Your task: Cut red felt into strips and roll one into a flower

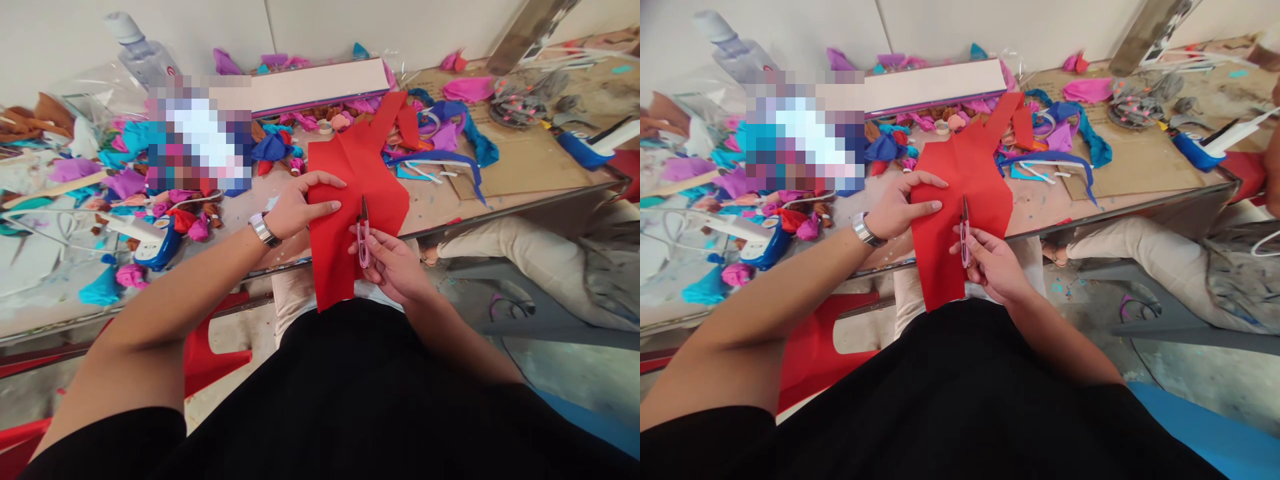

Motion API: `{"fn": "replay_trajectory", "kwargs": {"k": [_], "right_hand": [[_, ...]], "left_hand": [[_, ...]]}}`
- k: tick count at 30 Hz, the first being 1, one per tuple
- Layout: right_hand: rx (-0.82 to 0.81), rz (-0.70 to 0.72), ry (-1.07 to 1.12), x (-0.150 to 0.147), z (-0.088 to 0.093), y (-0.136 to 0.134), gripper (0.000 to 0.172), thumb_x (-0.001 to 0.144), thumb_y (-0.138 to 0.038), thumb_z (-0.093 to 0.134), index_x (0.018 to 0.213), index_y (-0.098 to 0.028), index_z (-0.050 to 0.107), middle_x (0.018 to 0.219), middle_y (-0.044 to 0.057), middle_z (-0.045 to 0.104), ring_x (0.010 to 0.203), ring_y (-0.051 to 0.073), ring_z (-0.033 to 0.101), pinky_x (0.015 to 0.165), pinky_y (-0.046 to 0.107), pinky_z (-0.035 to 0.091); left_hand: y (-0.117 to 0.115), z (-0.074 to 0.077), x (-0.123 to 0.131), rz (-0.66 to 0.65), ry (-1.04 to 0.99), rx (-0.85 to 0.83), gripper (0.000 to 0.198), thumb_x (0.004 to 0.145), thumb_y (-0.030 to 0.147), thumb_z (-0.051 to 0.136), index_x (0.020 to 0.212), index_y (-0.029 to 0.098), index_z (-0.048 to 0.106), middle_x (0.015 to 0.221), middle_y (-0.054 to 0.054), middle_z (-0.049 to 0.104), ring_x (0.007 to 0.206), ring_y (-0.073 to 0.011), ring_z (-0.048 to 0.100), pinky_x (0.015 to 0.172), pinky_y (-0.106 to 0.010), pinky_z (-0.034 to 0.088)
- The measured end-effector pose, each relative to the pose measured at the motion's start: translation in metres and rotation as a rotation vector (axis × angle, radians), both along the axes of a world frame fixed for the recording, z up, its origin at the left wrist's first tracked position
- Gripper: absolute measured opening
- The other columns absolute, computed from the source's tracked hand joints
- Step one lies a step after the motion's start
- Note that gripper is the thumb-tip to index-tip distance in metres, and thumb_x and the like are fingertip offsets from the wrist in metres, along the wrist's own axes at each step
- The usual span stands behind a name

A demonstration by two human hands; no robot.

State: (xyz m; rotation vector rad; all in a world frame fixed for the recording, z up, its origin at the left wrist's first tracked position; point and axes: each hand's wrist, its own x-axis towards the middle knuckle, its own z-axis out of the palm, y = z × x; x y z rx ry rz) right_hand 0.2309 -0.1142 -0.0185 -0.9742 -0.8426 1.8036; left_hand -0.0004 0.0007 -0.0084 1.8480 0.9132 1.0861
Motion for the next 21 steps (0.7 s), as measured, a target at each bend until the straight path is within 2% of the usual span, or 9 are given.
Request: {"fn": "replay_trajectory", "kwargs": {"k": [13,21], "right_hand": [[0.045,0.026,0.019,-0.0024,-0.0026,-0.0012,0.042,0.09,-0.046,0.085,0.122,-0.022,0.072,0.081,-0.004,0.06,0.049,0.003,0.031,0.045,0.023,0.021],[0.076,0.019,0.003,-0.0038,-0.0022,-0.0003,0.039,0.092,-0.047,0.083,0.12,-0.023,0.07,0.079,-0.004,0.054,0.05,0.005,0.029,0.045,0.023,0.02]], "left_hand": [[0.0002,0.0012,-0.0005,-0.007,0.008,0.021,0.046,0.081,0.052,0.089,0.115,0.023,0.08,0.126,-0.009,0.079,0.117,-0.0292,0.074,0.107,-0.045,0.059],[-0.0037,0.006,0.0032,0.011,0.083,0.094,0.04,0.082,0.048,0.086,0.111,0.021,0.079,0.119,-0.009,0.081,0.113,-0.0289,0.075,0.11,-0.046,0.057]]}}
